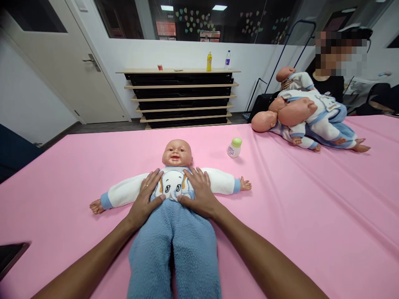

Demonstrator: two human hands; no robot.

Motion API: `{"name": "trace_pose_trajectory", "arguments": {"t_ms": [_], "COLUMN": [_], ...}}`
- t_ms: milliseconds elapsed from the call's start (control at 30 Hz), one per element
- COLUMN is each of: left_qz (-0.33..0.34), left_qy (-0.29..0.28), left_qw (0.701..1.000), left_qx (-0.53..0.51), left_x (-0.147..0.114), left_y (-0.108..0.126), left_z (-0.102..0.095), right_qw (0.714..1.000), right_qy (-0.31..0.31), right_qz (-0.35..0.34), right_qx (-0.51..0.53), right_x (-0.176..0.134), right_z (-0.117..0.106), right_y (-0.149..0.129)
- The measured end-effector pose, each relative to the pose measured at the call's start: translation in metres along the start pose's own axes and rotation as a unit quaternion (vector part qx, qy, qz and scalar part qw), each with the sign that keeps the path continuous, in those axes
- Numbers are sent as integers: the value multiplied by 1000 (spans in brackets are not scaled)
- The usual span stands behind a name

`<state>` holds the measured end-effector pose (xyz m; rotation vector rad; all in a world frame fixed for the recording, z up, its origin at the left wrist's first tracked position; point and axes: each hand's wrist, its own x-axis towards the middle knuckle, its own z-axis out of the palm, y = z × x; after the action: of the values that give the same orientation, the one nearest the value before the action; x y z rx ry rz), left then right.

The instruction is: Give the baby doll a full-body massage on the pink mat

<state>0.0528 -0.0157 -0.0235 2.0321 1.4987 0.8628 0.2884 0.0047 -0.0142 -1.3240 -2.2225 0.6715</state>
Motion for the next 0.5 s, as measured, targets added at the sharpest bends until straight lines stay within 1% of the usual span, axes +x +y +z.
{"name": "trace_pose_trajectory", "arguments": {"t_ms": [100, 167, 500], "left_qz": [-40, -60, -52], "left_qy": [10, 14, -18], "left_qw": [999, 997, 998], "left_qx": [-28, -36, 13], "left_x": [3, 5, 6], "left_y": [6, 8, 12], "left_z": [0, 0, -4], "right_qw": [999, 999, 999], "right_qy": [10, 21, 8], "right_qz": [33, 42, 21], "right_qx": [23, 17, -25], "right_x": [3, 4, 4], "right_z": [0, 1, 1], "right_y": [-4, -7, -4]}}
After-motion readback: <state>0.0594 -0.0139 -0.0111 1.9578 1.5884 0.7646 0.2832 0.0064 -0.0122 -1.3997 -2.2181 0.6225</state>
